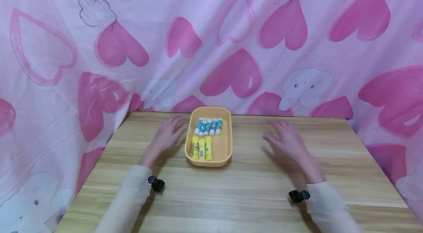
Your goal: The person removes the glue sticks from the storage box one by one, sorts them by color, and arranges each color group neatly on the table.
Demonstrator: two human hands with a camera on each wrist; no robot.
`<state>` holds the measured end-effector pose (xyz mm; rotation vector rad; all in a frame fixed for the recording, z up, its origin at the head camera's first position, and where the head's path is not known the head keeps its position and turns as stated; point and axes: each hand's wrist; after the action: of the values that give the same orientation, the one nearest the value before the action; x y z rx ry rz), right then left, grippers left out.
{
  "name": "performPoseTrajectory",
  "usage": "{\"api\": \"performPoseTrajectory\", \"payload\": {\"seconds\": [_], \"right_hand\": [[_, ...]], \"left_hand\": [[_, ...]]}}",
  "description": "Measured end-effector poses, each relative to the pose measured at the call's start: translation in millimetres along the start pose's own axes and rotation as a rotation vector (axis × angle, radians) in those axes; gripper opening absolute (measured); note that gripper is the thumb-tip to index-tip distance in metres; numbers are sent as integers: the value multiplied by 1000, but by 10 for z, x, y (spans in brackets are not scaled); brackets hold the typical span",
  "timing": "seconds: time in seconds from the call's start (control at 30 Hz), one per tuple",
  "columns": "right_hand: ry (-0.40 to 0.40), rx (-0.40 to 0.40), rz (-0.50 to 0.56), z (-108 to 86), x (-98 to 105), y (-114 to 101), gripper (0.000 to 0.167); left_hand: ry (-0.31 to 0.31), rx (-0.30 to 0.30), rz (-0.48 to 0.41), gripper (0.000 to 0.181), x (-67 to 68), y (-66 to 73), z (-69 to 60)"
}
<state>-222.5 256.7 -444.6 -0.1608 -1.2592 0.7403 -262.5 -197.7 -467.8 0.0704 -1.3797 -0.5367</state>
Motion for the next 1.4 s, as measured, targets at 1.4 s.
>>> {"api": "performPoseTrajectory", "payload": {"seconds": [1.4], "right_hand": [[-247,22,99,832,-621,-750,66]], "left_hand": [[-125,276,-512,80,-298,586,264]]}}
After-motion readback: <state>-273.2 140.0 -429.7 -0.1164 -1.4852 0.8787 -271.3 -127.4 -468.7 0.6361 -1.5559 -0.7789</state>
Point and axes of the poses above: each hand's wrist, its own z-axis towards the middle knuckle, its own x-axis out of the back of the hand, y = z × x, and after that the axes turned 10 degrees about z, right-handed
